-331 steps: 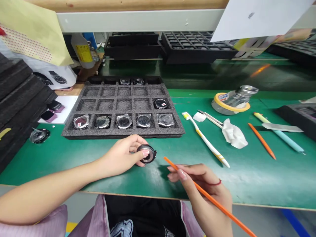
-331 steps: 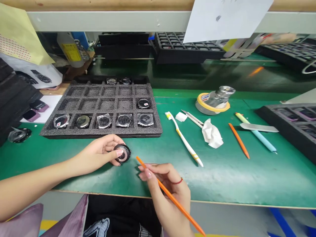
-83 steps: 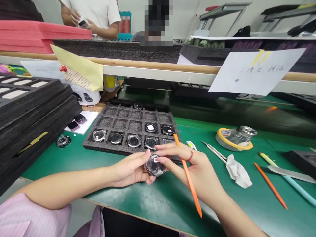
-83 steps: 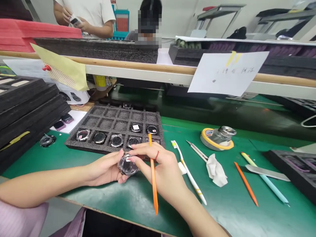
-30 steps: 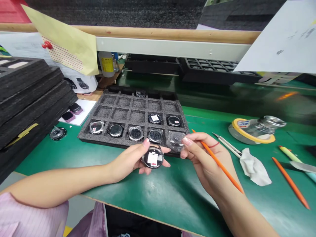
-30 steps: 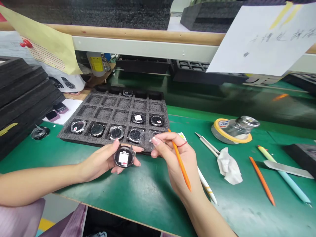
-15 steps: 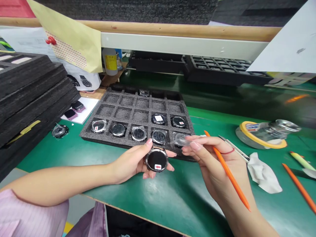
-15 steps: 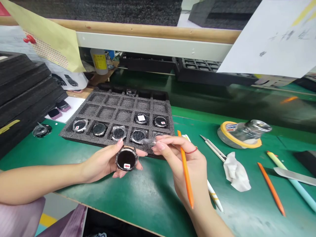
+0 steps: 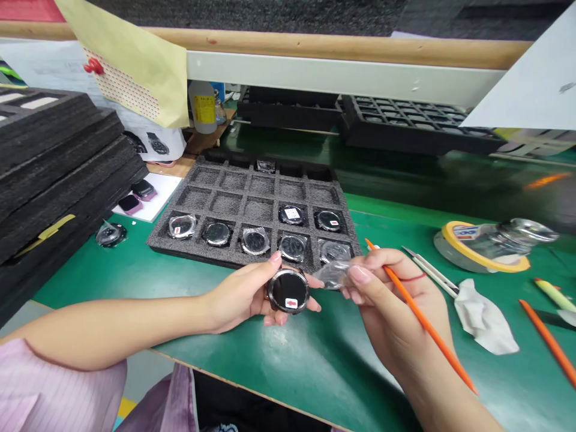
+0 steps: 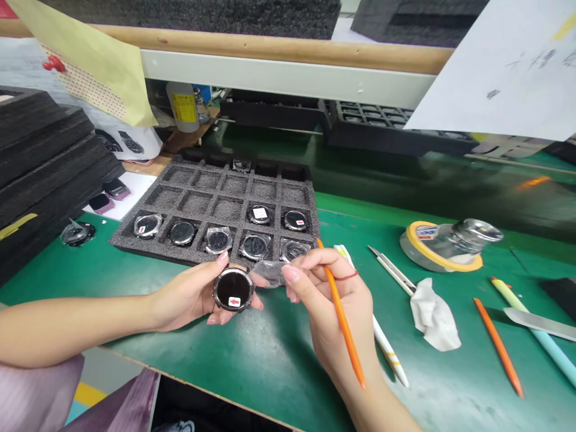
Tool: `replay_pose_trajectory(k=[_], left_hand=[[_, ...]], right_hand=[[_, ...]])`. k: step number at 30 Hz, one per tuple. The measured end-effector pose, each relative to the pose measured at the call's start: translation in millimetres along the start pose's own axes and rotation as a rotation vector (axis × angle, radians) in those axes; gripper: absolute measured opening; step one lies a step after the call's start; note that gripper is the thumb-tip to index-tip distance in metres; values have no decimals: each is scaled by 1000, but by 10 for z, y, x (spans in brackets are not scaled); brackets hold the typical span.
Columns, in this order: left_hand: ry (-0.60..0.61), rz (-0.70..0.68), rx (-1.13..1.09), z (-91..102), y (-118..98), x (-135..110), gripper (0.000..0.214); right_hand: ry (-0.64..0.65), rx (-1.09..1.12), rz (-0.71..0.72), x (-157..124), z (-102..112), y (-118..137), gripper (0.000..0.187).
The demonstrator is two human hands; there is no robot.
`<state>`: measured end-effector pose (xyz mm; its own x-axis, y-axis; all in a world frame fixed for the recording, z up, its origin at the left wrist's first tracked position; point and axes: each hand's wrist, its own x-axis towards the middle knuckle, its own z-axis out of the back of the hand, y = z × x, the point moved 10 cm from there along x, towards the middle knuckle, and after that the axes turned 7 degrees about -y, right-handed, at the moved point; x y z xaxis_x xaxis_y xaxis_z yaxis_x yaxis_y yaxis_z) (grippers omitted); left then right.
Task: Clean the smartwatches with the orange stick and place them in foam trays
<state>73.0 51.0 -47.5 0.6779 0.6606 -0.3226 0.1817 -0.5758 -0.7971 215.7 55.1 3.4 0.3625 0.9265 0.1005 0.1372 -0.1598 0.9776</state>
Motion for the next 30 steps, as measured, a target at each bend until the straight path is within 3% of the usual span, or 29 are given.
replay_pose_trajectory(k=[6,10,19,20,22,24,30], left_hand=[[-18,1,-2,19,23,9,66],[-31,-1,-15,22,27,14,66],[-70,-16,47,33,30,2,62],[-82,-26,76,40,19,-3,63],[-84,-58,132,27,-15,-18,65],[-63,-82,176,-8,-42,-35,64],[-83,-129,257,5,-78,-65,62]], right_hand=[[201,-3,25,-200,-224,9,45],[209,-117,85,-280,-285,17,40],[155,-438,509,-395,-322,292,19],[187,-455,530,-419,-349,296,25],[299,-467,532,-471,-441,260,53],[384,-471,539,-524,-517,234,67],[364,-424,427,-515,-512,162,57]])
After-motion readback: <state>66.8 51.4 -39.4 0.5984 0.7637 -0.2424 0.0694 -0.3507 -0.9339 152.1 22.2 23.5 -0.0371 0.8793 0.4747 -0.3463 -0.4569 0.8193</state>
